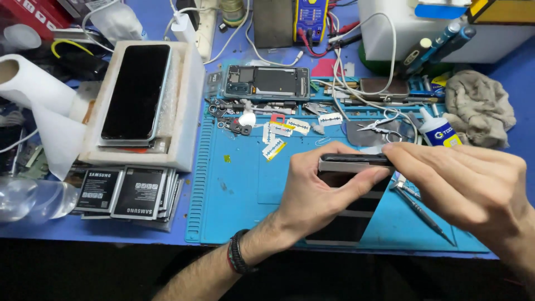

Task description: Applying multiple strips of black adhesive tape to the back of a smartphone screen assembly on a repair mat.

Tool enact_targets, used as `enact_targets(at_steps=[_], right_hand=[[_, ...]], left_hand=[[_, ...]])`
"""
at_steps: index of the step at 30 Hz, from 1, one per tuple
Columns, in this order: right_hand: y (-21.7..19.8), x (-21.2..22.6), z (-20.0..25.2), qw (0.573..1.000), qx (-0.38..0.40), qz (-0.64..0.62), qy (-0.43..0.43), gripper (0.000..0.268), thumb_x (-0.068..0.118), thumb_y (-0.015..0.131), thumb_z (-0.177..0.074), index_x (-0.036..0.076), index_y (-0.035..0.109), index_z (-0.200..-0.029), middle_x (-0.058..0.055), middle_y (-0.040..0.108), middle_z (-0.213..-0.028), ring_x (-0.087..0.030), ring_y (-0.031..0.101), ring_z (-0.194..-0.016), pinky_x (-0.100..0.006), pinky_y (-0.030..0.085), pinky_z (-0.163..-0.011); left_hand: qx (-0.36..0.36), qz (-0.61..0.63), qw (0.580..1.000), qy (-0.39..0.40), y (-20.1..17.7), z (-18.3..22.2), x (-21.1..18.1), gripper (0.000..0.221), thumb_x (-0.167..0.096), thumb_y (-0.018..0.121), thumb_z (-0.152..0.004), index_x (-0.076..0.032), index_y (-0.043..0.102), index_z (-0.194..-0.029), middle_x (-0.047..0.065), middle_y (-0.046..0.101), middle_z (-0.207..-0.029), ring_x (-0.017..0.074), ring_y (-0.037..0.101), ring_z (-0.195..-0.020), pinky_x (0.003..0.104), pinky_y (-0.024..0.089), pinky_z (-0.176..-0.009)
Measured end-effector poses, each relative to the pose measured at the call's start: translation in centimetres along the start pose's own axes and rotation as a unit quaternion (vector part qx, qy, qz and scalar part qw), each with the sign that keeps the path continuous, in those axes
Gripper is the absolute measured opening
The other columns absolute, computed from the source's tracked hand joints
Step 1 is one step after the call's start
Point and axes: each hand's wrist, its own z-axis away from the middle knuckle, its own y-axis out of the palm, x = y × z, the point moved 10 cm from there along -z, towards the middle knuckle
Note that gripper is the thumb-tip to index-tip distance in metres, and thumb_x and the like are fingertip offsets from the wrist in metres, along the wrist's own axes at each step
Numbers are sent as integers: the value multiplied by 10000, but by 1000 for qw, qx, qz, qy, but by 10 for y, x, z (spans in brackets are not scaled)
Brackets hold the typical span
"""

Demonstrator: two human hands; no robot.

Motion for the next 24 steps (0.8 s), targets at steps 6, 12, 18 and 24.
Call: enact_targets(at_steps=[6,12,18,24], right_hand=[[-1,5,-1,999,-10,30,-12,173,-15,632,-1073,-87,763,-1160,-177,790,-1062,-300,769,-831,-399,588,-724],[-1,1,2,1000,-7,7,-13,211,1,590,-1077,-65,754,-1192,-168,791,-1059,-298,773,-859,-402,591,-735],[2,-3,4,999,-36,-4,4,170,-37,578,-1080,-37,747,-1068,-138,781,-1004,-287,766,-805,-386,559,-679],[3,-6,7,998,-10,-63,28,301,-29,486,-1076,-67,745,-1224,-198,798,-1163,-312,794,-923,-414,603,-742]], left_hand=[[4,0,1000,23,0,1,-4,204,-271,826,-912,-104,719,-956,-2,782,-895,34,688,-821,222,591,-767],[4,8,1000,15,0,1,-3,195,-271,830,-909,-111,732,-960,-7,781,-899,36,687,-833,222,589,-793],[6,-4,1000,23,1,2,-1,214,-267,828,-907,-90,725,-969,-4,768,-890,36,664,-809,228,583,-754],[7,4,1000,25,2,2,-2,213,-270,833,-905,-101,729,-982,-1,784,-906,30,679,-820,224,593,-772]])
